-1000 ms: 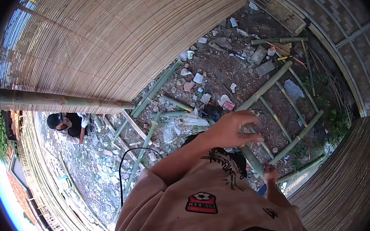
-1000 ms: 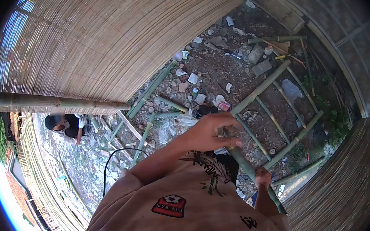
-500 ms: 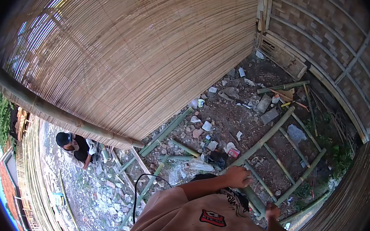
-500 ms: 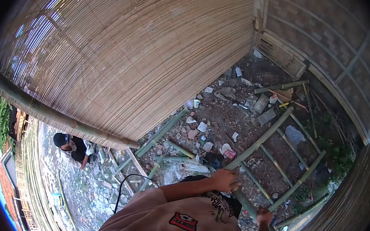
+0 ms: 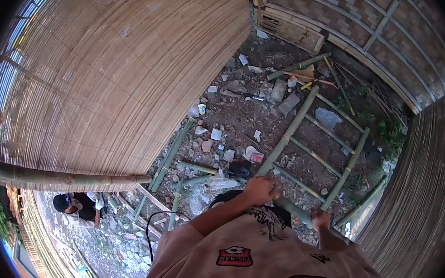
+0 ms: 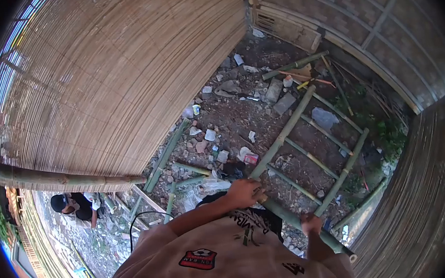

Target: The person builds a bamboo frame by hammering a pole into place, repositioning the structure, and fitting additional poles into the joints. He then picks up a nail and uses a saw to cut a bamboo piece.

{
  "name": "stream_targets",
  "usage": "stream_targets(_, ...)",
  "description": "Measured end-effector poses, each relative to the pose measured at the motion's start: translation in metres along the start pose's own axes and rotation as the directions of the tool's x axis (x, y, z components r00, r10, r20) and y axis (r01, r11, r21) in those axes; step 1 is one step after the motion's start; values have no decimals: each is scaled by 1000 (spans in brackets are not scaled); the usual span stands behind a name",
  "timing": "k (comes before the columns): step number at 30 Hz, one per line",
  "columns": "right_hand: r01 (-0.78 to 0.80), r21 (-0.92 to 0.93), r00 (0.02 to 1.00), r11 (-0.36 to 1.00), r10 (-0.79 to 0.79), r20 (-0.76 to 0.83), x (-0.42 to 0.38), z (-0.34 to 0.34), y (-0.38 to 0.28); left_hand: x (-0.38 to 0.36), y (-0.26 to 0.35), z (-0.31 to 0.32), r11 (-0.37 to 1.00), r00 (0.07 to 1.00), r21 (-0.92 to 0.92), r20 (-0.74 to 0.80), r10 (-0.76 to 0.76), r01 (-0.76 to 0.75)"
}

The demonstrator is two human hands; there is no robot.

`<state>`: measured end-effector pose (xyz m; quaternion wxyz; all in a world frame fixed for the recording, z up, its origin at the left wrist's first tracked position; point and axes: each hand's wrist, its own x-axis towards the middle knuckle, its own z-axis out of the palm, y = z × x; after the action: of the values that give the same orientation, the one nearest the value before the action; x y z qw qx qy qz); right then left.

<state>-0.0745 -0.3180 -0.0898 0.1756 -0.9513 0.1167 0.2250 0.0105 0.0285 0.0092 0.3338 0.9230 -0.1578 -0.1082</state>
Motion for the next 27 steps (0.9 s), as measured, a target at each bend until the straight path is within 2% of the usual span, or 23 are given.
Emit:
stream_targets(3,-86,-32,995,996,87,39,-2,-3,0,2,3,0,999,999,-35,4,-33,33)
stream_targets(4,-75,-10,997,997,75,13,1,2,5,1,0,3,1000,997,-12,-73,9,-10)
stream_targets(7,-36,-7,999,999,37,38,1,13,24,-1,1,4,999,997,-34,-80,-14,12)
stream_targets(9,15,-40,1000,999,-14,11,-4,10,18,-3,7,2,999,998,-7,-42,-41,40)
stream_targets(11,10,-53,1000,999,-10,-4,-4,9,10,-4,16,0,972,996,216,-42,-82,89)
stream_targets(13,59,-80,996,995,-63,-57,-7,10,11,1,25,-5,980,996,180,-7,-89,89)
stream_targets(14,111,-80,990,991,-117,-78,-6,17,17,3,27,-5,974,990,183,-6,-138,136)
stream_targets(15,80,-73,993,994,-86,-78,-8,18,18,5,28,-5,965,983,188,-3,-184,181)
stream_targets(16,68,-37,996,997,-70,-48,-8,19,20,7,28,-6,970,986,186,24,-165,158)
stream_targets(17,53,0,998,999,-53,-18,-8,17,18,8,29,-6,962,980,190,-9,-196,195)
stream_targets(18,-39,-15,998,999,40,49,-11,3,3,8,29,-5,954,974,193,-38,-225,228)
stream_targets(19,-80,-3,996,997,80,48,-12,-3,-2,9,28,-4,961,980,194,-4,-201,198)
stream_targets(21,-96,50,990,994,90,110,-12,-10,-8,10,25,0,954,972,194,-86,-217,230)
stream_targets(23,-145,56,982,988,137,132,-12,-22,-19,15,25,-1,963,982,190,-31,-188,190)
stream_targets(25,-181,119,975,976,163,149,-10,-27,-22,22,30,-6,932,961,235,-53,-272,276)
stream_targets(27,-160,124,981,979,144,131,-7,-19,-15,23,28,-4,942,975,254,-31,-219,219)
